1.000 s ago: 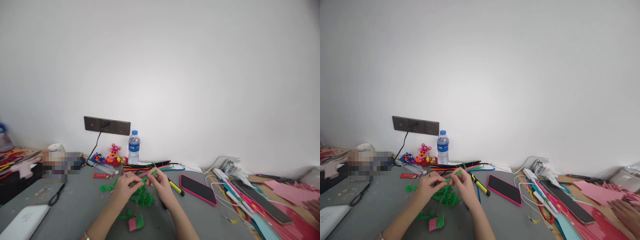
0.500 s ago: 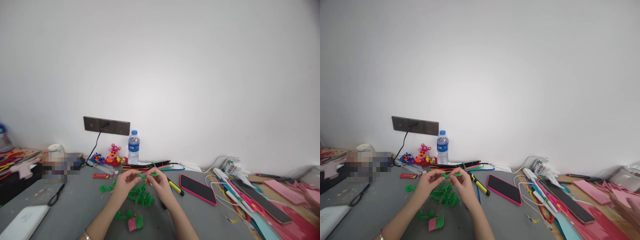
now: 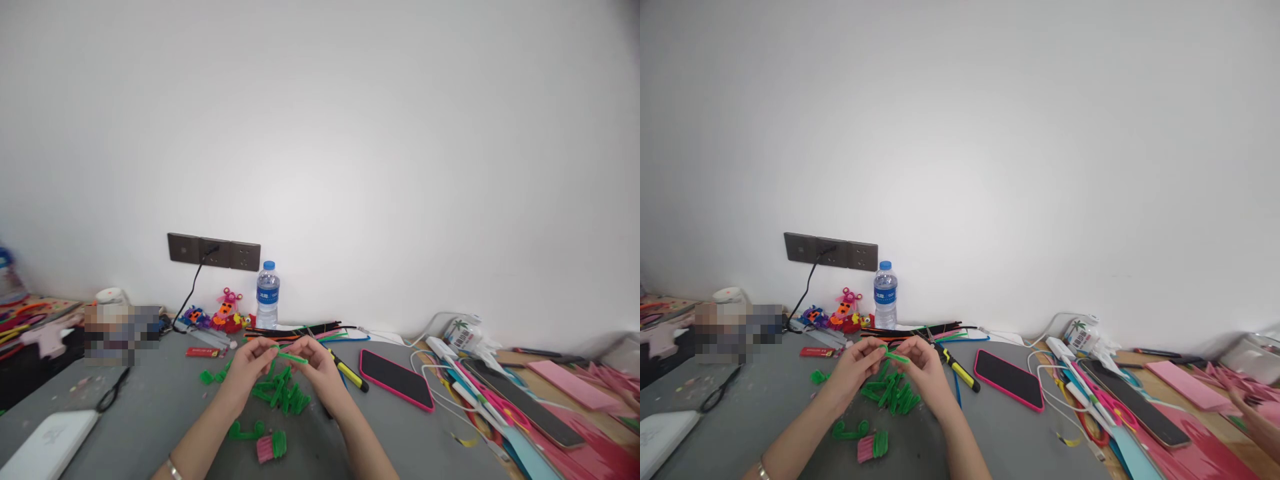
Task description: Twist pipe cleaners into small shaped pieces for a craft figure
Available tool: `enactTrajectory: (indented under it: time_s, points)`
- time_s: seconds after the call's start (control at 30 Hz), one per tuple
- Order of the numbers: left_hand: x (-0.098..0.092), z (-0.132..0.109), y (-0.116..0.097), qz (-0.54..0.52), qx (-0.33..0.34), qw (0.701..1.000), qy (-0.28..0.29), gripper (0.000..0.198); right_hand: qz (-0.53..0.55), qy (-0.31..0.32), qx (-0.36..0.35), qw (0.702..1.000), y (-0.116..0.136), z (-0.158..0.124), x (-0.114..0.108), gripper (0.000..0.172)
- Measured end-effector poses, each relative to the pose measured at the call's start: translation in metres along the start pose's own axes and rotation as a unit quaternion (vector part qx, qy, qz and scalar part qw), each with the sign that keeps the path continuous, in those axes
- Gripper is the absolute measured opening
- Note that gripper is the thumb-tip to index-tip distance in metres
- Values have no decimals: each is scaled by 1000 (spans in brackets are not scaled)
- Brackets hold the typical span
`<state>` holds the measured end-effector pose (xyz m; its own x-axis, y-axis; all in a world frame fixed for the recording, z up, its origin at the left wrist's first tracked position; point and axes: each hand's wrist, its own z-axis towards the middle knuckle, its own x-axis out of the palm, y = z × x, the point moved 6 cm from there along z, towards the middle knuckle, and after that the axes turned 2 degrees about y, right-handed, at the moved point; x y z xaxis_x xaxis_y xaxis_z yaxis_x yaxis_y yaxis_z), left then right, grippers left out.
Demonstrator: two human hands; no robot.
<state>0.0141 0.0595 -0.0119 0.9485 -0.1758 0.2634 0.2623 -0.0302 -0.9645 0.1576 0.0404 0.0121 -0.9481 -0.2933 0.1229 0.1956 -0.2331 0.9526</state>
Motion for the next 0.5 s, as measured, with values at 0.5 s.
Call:
enactTrajectory:
  time_s: [0.5]
  points:
    - [7,-2,-4,19,10,1000,22,39,12,12,19,1000,-3,0,7,23]
